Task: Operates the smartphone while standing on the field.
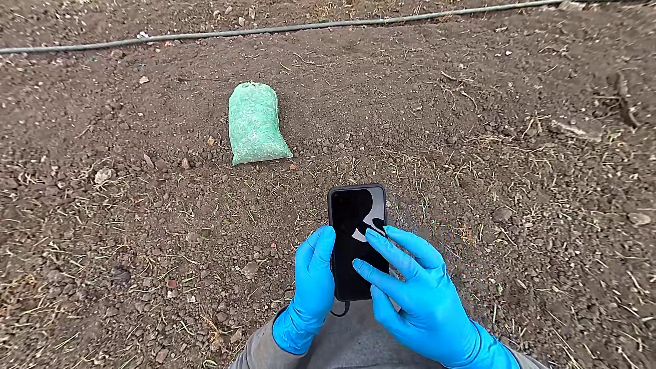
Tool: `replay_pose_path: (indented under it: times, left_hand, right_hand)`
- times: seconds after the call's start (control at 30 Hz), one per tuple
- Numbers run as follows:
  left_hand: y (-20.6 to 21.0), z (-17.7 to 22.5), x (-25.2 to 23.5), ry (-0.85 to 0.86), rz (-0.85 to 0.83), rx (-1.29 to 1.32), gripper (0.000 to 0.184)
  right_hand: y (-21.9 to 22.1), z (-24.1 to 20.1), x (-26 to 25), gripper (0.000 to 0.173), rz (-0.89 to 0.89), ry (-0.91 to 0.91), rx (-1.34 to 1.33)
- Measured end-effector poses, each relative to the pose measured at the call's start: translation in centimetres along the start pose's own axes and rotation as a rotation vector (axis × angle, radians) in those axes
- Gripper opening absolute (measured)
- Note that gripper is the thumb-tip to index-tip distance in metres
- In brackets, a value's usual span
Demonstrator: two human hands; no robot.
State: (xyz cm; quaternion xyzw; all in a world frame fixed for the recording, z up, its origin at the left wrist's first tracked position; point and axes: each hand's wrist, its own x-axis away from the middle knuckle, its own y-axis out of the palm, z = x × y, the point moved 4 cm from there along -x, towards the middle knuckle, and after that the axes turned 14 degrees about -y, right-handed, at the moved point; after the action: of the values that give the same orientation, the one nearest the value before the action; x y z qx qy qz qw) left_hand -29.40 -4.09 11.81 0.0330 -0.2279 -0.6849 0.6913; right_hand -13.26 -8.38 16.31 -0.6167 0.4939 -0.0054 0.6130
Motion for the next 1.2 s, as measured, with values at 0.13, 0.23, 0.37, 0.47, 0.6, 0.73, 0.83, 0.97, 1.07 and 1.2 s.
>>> replay_pose_path:
  times: [0.13,0.23,0.37,0.47,0.6,0.73,0.83,0.97,1.07,1.2]
  left_hand:
    - [0.2,0.0,-0.1,-0.001,-0.014,-0.008,0.043]
    - [0.4,0.0,-0.1,-0.005,-0.019,-0.011,0.043]
    - [0.6,-0.1,-0.1,-0.012,-0.022,-0.020,0.044]
    - [0.6,0.0,-0.1,-0.009,-0.027,-0.017,0.044]
    - [0.4,-0.1,0.0,-0.004,-0.028,-0.001,0.044]
    - [0.2,-0.2,0.0,-0.002,-0.030,0.002,0.045]
    - [0.1,-0.2,0.1,0.002,-0.019,-0.002,0.045]
    - [0.2,-0.2,0.3,0.007,-0.020,-0.011,0.045]
    - [0.2,-0.2,0.3,-0.001,-0.017,-0.007,0.045]
    - [0.3,-0.3,0.4,-0.004,-0.021,-0.010,0.045]
  right_hand:
    - [-0.4,0.0,0.2,0.035,0.021,-0.004,-0.023]
    - [-0.9,0.1,0.0,0.036,0.066,-0.005,-0.047]
    - [-1.4,0.5,-0.7,0.034,0.133,0.027,-0.046]
    - [-1.6,0.9,-1.2,0.033,0.152,0.048,-0.041]
    - [-1.6,1.1,-1.7,0.033,0.169,0.070,-0.048]
    - [-1.6,1.1,-1.8,0.033,0.178,0.088,-0.063]
    - [-1.6,1.1,-1.7,0.033,0.180,0.102,-0.063]
    - [-1.6,1.0,-1.6,0.034,0.189,0.106,-0.061]
    - [-1.7,1.0,-1.5,0.035,0.195,0.116,-0.071]
    - [-1.8,1.0,-1.4,0.035,0.202,0.116,-0.065]
